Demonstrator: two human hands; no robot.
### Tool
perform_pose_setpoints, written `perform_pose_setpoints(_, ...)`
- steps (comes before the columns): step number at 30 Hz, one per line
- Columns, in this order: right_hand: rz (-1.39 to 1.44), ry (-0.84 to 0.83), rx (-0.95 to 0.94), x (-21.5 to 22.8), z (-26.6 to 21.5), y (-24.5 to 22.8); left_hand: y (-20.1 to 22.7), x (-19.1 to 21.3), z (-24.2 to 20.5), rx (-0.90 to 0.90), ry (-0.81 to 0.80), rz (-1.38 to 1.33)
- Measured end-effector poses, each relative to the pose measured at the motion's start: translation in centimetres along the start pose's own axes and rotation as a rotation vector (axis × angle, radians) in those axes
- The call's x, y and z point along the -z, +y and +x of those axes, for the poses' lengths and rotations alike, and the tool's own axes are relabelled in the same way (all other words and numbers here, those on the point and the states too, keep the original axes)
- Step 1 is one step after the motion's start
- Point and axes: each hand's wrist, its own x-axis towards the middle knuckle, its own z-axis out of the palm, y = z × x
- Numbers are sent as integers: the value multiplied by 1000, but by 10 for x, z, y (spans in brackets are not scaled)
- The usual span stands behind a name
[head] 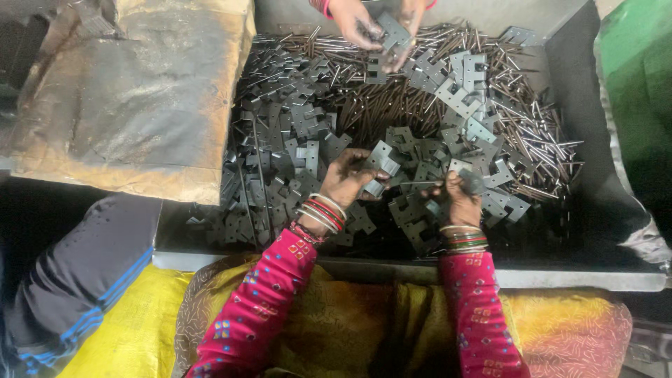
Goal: The person inserts metal rods into metal plates and places the assembled units into a bin. The task is performed by hand with another person working alongside.
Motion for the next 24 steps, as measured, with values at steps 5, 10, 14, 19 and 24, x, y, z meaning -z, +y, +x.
perform_pose_setpoints(5, 358, -95, -14, 31, 21, -29, -1, 13, 4, -8, 139, 12)
perform_pose_setpoints(10, 47, -158, -387, 11, 13, -9, -18, -15, 0, -198, 124, 326)
perform_pose_setpoints(14, 53, -327, -241, -40, -28, 21, -43, -46, -30, -383, 154, 907)
perform_pose_setpoints(19, -284, -428, -234, -63, -35, 17, 0, 3, -5, -482, 388, 1093)
perform_pose_setpoints(24, -1993, 13, 213, -15, -5, -9, 122, 154, 2, -335, 1136, 1822)
